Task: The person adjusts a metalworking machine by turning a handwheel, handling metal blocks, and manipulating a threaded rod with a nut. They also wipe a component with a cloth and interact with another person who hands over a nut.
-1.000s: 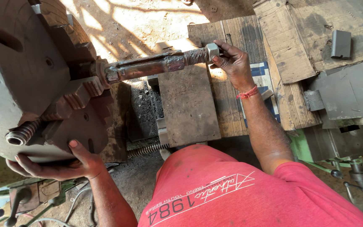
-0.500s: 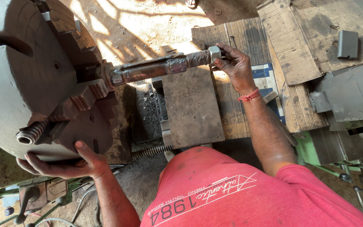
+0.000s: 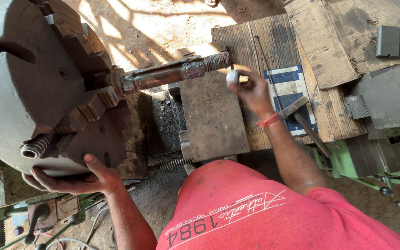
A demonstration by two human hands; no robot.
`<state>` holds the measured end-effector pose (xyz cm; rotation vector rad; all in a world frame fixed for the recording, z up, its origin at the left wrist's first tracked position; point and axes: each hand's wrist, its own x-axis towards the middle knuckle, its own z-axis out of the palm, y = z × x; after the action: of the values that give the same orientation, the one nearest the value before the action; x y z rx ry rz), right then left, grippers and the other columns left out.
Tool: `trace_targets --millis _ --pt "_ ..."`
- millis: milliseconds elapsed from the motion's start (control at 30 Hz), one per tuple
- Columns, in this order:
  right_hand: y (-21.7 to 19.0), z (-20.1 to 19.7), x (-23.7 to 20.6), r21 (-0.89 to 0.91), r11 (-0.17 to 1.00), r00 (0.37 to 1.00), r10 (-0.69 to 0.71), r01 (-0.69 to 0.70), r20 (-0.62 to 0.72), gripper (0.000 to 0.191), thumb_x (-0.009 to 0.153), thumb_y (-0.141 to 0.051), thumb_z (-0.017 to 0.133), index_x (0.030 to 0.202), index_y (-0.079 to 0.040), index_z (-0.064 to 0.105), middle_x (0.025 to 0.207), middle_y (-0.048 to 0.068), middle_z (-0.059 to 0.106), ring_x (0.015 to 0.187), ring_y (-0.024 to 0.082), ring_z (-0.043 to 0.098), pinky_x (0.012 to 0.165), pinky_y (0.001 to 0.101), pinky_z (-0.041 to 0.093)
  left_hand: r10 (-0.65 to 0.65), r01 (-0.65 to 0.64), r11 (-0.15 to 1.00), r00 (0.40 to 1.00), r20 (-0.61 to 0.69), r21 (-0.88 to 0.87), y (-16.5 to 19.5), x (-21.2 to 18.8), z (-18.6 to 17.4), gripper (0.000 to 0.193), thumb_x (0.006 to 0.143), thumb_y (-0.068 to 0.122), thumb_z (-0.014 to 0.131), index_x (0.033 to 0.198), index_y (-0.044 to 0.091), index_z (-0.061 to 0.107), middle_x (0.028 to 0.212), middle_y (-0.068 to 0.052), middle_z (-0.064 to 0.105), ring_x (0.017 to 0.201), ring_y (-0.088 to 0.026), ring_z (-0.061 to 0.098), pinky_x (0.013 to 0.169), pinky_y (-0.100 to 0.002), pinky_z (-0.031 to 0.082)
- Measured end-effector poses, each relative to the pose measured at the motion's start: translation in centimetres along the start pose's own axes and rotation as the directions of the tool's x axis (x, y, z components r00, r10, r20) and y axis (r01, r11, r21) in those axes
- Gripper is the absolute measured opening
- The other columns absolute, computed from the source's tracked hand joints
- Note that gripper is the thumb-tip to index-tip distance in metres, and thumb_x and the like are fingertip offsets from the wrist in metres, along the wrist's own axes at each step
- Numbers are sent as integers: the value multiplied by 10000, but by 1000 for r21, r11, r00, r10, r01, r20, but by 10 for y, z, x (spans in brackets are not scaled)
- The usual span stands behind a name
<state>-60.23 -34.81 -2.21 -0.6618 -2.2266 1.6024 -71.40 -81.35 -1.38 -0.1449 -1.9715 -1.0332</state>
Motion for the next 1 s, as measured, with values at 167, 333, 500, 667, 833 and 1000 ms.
trace_targets --millis 167,333,500,667,833,1000 --pt "72 31 -31 -515 811 960 -218 279 177 501 856 -366 822 1277 -128 693 1147 90 719 912 219 720 717 311 611 7 -7 1000 1000 -3 24 -5 0 0 838 1064 620 664 1668 209 254 1722 -108 167 1587 -367 281 1214 -560 407" --pt "139 53 -61 -661 742 957 99 112 273 318 867 -314 798 1068 -113 656 1014 53 708 878 233 715 723 373 603 9 -8 1000 1000 -25 14 -8 0 2 868 1043 630 659 1706 223 271 1715 -112 178 1581 -370 296 1210 -566 409" --pt "172 51 -84 -651 702 942 -88 289 323 270 820 -241 821 983 -65 697 1066 93 699 1009 297 683 900 413 537 4 -5 999 1000 3 50 -5 -1 -1 855 1060 634 652 1679 205 246 1727 -113 164 1597 -368 231 1237 -568 368" --pt "178 50 -93 -657 680 936 -131 325 328 256 822 -248 821 982 -60 754 1207 122 652 1110 327 626 949 429 514 2 -2 997 1000 2 73 -2 -1 -2 864 1048 628 650 1675 193 244 1732 -111 173 1600 -360 215 1248 -571 341" --pt "178 50 -96 -670 684 942 -78 288 325 272 840 -251 801 1013 -51 742 1241 104 626 1101 323 636 938 427 524 7 -8 998 1000 13 67 -5 -2 -3 872 1056 631 661 1675 190 234 1728 -125 169 1600 -356 229 1239 -563 363" --pt "181 52 -94 -673 692 946 -44 261 322 307 859 -266 796 1026 -22 713 1240 103 611 1045 314 671 882 418 553 26 -27 994 1000 16 101 -13 -2 -3 866 1050 627 657 1679 218 226 1729 -106 161 1598 -353 248 1218 -541 396"
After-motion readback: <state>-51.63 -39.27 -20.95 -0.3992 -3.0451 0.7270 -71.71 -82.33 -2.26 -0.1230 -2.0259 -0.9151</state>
